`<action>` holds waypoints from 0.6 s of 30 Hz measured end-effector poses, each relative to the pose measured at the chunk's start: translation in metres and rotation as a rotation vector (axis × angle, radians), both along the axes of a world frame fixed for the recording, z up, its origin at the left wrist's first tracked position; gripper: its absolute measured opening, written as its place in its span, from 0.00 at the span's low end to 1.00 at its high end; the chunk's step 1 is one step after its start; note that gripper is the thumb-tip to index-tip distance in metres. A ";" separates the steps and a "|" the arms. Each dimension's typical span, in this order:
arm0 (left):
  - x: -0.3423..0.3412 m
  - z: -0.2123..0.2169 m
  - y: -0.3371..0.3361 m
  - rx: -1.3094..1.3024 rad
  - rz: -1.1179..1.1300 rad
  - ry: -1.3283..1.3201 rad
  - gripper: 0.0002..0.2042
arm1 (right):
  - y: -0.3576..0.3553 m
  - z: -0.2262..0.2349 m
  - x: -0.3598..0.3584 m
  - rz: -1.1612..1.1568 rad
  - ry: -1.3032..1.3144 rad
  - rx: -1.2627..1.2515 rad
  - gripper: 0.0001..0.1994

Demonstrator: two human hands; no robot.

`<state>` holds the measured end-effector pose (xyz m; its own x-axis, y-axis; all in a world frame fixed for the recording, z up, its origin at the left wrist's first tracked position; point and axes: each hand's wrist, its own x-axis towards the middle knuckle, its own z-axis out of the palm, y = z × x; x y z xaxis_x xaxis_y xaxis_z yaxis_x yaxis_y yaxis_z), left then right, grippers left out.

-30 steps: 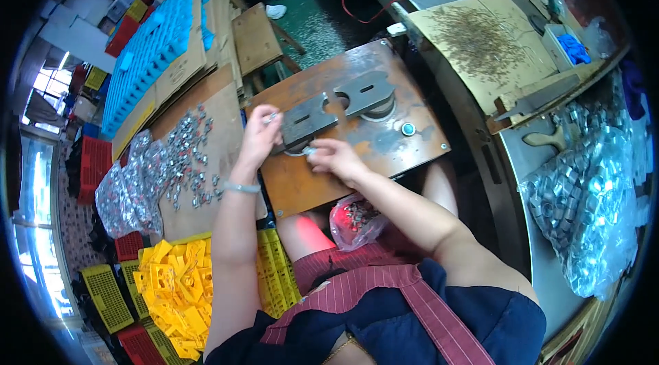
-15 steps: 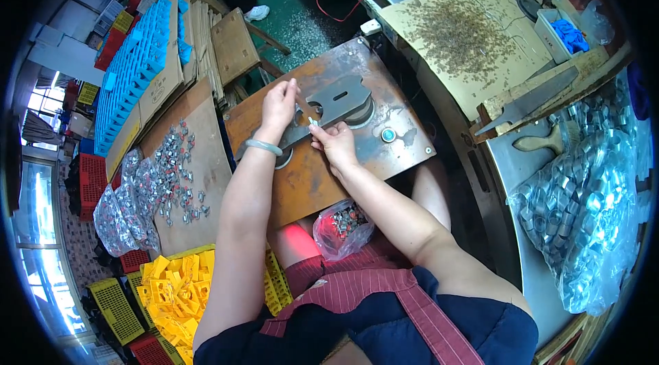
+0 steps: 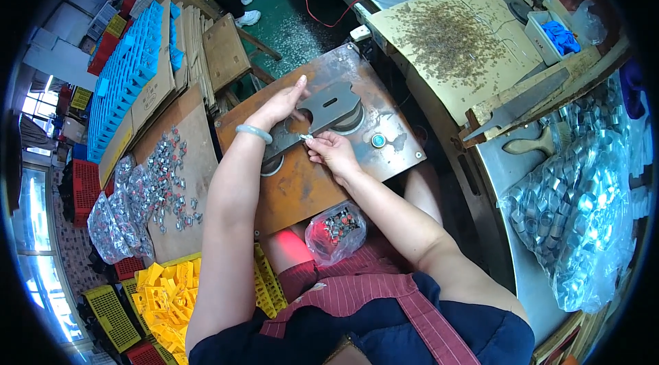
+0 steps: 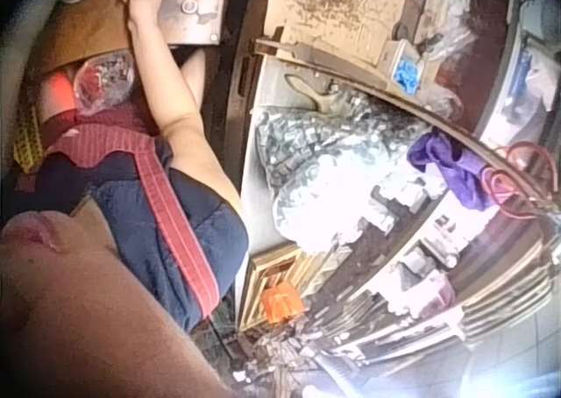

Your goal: Assembling small metal components using a manual press or jig on a workshop bench.

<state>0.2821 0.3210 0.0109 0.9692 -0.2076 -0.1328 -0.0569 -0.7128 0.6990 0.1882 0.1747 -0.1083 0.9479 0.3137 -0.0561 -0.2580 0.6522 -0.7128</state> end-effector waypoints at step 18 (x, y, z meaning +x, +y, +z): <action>-0.120 -0.114 -0.043 0.494 0.118 -0.941 0.23 | -0.061 0.006 -0.002 -0.007 -0.053 -0.186 0.15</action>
<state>0.1621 0.2780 -0.1029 0.7360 -0.2340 0.6353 -0.3355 -0.9411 0.0419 0.1863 0.1133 -0.1021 0.9532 0.2956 -0.0628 -0.2129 0.5095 -0.8337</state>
